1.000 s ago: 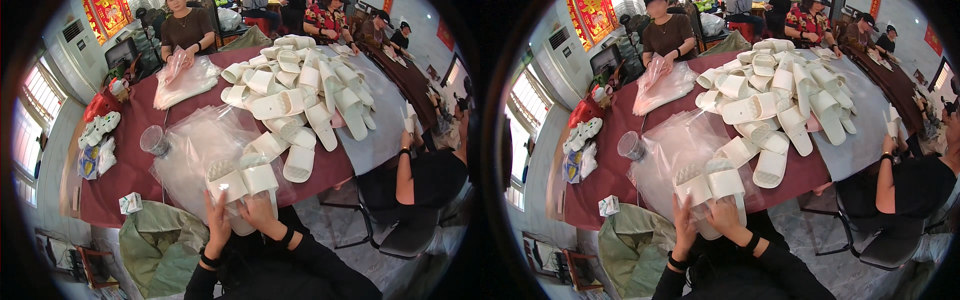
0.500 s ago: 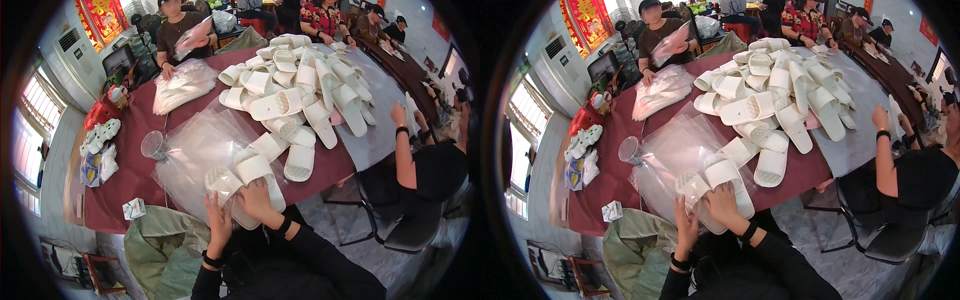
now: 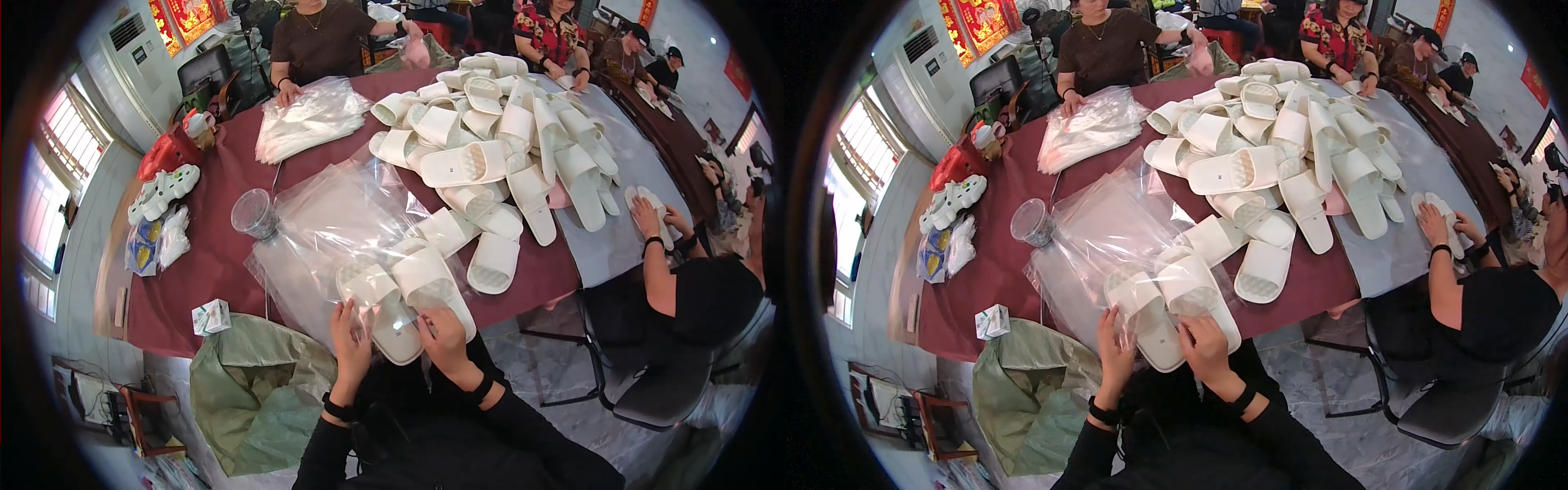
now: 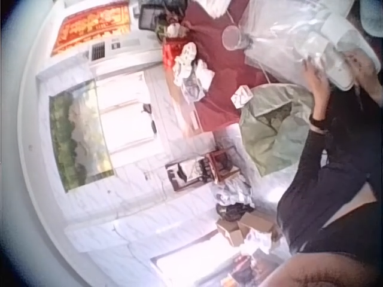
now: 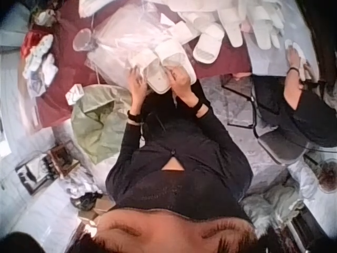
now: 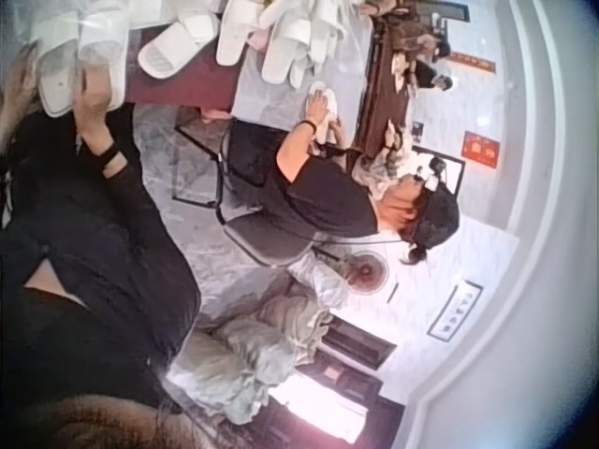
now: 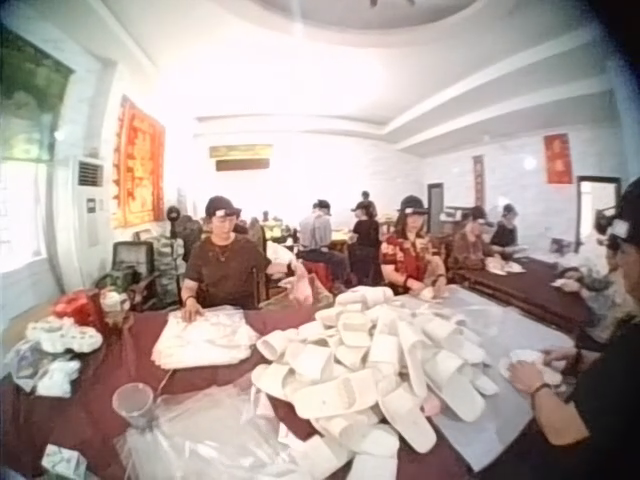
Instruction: Putting finished slippers into plastic bags and then into a larger sack.
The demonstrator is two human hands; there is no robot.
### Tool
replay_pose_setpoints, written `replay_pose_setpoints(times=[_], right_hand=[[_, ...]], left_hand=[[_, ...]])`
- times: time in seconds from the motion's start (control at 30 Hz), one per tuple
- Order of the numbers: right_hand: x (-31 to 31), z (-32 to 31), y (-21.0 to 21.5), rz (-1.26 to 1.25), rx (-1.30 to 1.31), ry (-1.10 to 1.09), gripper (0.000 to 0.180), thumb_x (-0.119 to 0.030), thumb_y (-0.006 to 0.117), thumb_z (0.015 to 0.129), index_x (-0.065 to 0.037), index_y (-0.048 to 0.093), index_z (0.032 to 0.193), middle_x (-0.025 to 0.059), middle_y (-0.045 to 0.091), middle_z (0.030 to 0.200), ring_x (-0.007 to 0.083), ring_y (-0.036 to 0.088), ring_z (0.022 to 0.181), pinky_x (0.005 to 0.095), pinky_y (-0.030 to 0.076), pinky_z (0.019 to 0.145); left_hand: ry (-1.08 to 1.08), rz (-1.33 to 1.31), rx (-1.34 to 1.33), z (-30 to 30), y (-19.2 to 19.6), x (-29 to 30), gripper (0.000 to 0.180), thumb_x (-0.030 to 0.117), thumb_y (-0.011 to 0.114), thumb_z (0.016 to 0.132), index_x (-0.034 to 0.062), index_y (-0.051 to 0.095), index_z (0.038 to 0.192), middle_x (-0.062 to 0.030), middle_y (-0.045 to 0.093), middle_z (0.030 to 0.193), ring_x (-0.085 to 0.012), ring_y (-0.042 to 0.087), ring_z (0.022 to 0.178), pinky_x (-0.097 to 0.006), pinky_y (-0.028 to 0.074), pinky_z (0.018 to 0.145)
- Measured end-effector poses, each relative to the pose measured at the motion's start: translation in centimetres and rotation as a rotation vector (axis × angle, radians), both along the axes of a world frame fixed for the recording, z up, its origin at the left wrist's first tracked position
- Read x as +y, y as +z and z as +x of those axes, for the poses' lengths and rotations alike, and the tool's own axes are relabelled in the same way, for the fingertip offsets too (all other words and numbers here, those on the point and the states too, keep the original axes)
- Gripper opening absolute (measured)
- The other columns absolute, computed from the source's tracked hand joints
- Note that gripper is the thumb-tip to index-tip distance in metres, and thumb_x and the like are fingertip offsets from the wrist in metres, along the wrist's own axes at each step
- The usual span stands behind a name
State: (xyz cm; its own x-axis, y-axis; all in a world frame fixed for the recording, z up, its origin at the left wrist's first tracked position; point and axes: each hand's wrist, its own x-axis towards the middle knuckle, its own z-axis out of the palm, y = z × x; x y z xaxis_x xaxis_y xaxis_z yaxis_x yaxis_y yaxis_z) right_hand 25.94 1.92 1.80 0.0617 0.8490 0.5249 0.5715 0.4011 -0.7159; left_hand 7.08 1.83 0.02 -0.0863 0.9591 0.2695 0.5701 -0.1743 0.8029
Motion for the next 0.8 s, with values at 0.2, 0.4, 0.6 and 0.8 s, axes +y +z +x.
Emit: replay_pose_setpoints(times=[0.2,0.4,0.6,0.8], right_hand=[[0.3,-0.2,0.7,-0.19,0.084,-0.016,0.025,-0.008,0.064,0.081,-0.004,0.063,0.106,0.0089,0.057,0.068,0.0219,0.051,0.054,0.0329,0.041,0.051],[0.4,0.4,1.1,-0.157,0.101,-0.044,0.03,-0.003,0.065,0.079,-0.001,0.062,0.109,0.0073,0.058,0.073,0.0132,0.047,0.05,0.0264,0.039,0.048],[0.9,3.9,0.3,-0.119,-0.028,-0.359,0.041,-0.014,0.067,0.079,-0.003,0.056,0.116,0.0098,0.051,0.076,0.025,0.051,0.067,0.034,0.043,0.061],[2.6,6.4,1.8,-0.071,-0.413,-0.432,0.035,-0.027,0.069,0.077,-0.009,0.059,0.106,0.0108,0.05,0.076,0.029,0.053,0.071,0.04,0.045,0.064]], left_hand=[[-0.018,-0.077,-0.231,0.1,0.0,-0.3,0.061,-0.006,0.056,0.081,0.0048,0.036,0.137,-0.0201,0.024,0.142,-0.0305,0.036,0.128,-0.036,0.038,0.1],[-0.092,-0.075,-0.42,0.1,-0.2,-0.1,0.063,-0.011,0.052,0.081,0.0042,0.032,0.139,-0.0177,0.017,0.144,-0.0287,0.034,0.13,-0.036,0.04,0.102],[-0.074,-0.094,-0.424,0.1,-0.7,0.0,0.061,-0.009,0.052,0.082,0.0055,0.034,0.138,-0.0177,0.018,0.144,-0.0295,0.034,0.13,-0.035,0.042,0.099],[-0.033,-0.097,-0.32,0.2,-0.7,-0.2,0.062,-0.007,0.053,0.083,0.0083,0.035,0.139,-0.0185,0.02,0.144,-0.0302,0.038,0.127,-0.034,0.045,0.095]])
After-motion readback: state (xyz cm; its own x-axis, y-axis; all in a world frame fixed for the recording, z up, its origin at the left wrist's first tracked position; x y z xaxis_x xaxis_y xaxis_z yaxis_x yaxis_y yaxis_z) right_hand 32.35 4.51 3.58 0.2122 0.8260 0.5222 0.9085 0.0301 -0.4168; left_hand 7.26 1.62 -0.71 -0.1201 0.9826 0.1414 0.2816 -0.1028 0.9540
